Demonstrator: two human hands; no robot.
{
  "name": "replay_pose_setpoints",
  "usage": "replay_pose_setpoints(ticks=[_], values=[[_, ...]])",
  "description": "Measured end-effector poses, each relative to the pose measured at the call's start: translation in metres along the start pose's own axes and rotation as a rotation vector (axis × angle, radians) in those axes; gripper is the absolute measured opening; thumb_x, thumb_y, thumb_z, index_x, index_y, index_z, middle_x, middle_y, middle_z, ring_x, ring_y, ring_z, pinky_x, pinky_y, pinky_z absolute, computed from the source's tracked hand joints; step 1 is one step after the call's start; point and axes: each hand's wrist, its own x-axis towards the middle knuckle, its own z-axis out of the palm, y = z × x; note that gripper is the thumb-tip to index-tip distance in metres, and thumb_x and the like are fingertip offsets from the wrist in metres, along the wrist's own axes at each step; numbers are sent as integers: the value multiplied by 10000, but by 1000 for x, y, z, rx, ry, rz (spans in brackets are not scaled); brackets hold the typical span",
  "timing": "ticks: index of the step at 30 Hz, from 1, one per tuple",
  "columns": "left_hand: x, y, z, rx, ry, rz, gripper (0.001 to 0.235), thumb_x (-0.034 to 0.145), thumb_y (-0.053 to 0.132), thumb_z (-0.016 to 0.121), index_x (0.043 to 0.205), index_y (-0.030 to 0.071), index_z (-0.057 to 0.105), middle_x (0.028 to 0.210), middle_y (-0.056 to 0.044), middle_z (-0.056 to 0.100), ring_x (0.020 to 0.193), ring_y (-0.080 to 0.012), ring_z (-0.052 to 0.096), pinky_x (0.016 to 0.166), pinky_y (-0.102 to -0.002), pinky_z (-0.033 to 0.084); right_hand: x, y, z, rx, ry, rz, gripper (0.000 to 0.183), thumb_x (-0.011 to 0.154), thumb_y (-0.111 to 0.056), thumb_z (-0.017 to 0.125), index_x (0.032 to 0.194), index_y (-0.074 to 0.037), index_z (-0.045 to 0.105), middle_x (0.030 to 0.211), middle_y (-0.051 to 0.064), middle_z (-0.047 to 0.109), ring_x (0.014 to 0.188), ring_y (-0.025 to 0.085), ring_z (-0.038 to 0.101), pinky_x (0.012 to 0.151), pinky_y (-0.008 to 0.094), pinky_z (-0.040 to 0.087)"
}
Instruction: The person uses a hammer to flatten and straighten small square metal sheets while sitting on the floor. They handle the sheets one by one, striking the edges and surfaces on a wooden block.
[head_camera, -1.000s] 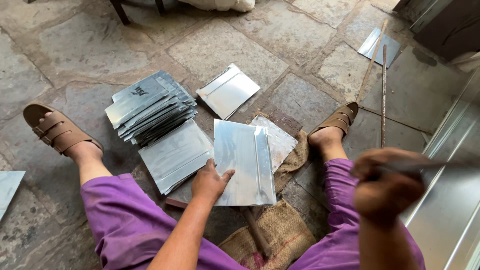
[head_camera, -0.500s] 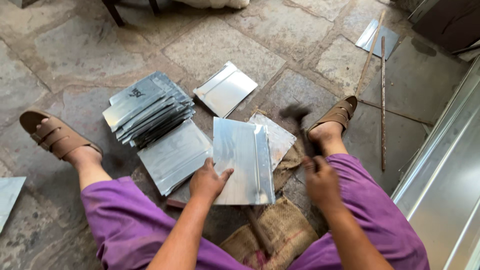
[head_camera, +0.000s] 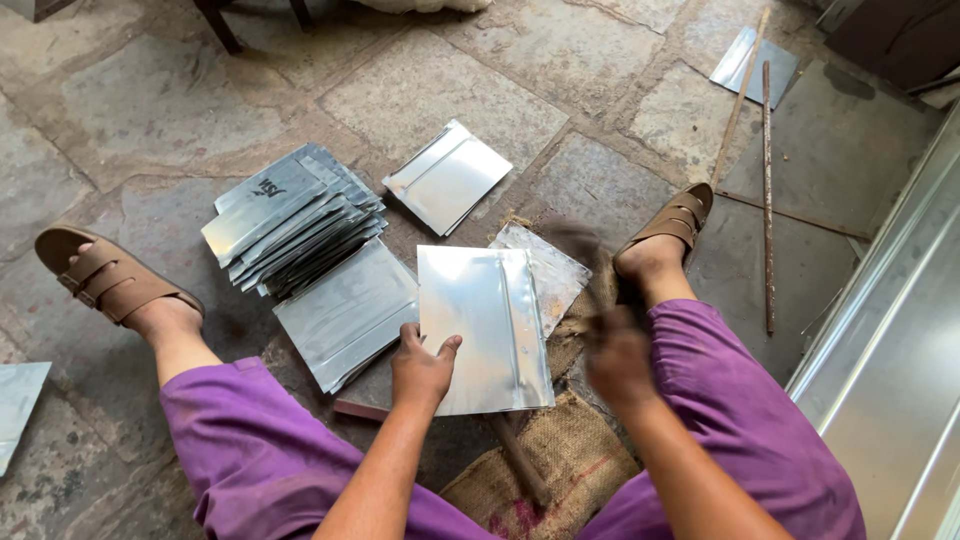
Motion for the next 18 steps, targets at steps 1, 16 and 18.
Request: replay_pose_setpoints(ticks=[1, 16, 18], values=[[-1, 3, -2, 3, 5, 3, 621, 816, 404, 814, 1209, 34, 506, 1112, -256, 715, 1040, -423, 702, 903, -467, 558, 4, 1, 5, -72, -129, 168, 230, 1050, -293, 564, 1092, -72, 616, 823, 107, 714, 659, 181, 650, 579, 371, 518], [0, 9, 0, -30, 86, 19, 578, 808, 395, 823, 1179, 34, 566, 1123, -237, 723, 1063, -418, 688, 897, -468, 548, 43, -112, -121, 719, 354, -505, 281, 1155, -347, 535, 1164, -67, 507, 809, 80, 580, 528, 119, 528, 484, 218, 468], [8, 14, 1, -28, 41, -101, 570, 824, 409, 795, 1210, 62, 560, 1121, -218, 739, 1058, -389, 714, 924, -451, 556, 47, -101, -107, 713, 475, -586, 274, 1146, -344, 518, 1146, -73, 482, 800, 67, 565, 529, 107, 510, 488, 204, 476]])
